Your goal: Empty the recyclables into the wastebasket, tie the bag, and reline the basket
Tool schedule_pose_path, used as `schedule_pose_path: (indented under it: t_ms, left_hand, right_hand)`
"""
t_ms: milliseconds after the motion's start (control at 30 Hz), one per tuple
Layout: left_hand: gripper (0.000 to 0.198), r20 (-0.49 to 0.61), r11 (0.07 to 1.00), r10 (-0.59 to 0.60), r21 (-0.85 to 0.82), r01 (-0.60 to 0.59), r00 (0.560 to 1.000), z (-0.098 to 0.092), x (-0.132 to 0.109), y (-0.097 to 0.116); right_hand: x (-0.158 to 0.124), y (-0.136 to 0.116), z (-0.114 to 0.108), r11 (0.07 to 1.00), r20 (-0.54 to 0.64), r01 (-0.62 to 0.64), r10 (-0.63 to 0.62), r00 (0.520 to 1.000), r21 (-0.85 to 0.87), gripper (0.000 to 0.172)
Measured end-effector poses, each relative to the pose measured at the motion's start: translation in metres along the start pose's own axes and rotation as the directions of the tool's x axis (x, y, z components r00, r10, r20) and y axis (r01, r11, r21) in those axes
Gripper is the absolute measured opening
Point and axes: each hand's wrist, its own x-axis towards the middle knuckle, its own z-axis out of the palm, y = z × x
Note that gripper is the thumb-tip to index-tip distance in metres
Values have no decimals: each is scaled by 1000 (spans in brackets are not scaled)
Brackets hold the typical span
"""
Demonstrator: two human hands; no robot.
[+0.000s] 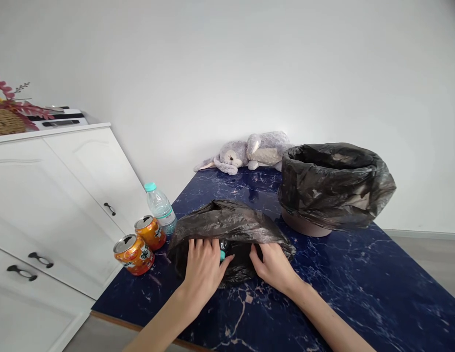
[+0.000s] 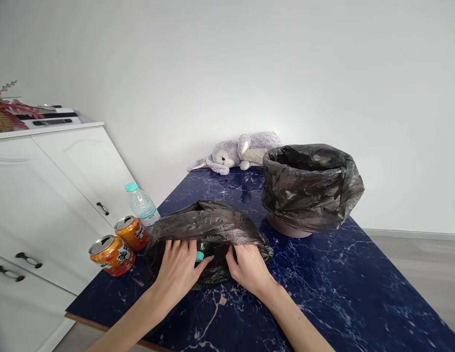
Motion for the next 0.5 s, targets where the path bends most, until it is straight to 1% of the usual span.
schedule_pose_path:
  t_ms: [100, 200, 300, 400, 467, 500]
  left_hand:
    - [40, 22, 1000, 7, -3, -7, 1000, 5, 5, -1]
    - [30, -11, 1000, 9, -19, -9, 1000, -4, 5, -3]
    - [28, -116, 997, 45, -56, -52, 992, -28, -2, -5]
    - [32, -229, 976, 78, -182, -122, 970, -59, -15, -11]
    - [32, -275, 946, 52, -295, -136, 960, -79, -27, -17]
    - [30, -283, 926, 14, -359, -119, 959, -87, -34, -21]
  right_hand:
    - [0, 1, 1, 1000, -8, -20, 20, 1000, -18, 33]
    - [1, 4, 2, 999, -26, -40, 40, 999, -32, 34]
    - [1, 8, 5, 997, -46, -62, 60, 997, -42, 31]
    - [0, 14, 9, 994, -62, -93, 90, 994, -58, 28]
    - [-1, 19, 11, 990, -76, -120, 115, 991, -72, 28]
    - [-2, 21, 13, 988, -83, -133, 127, 988, -80, 28]
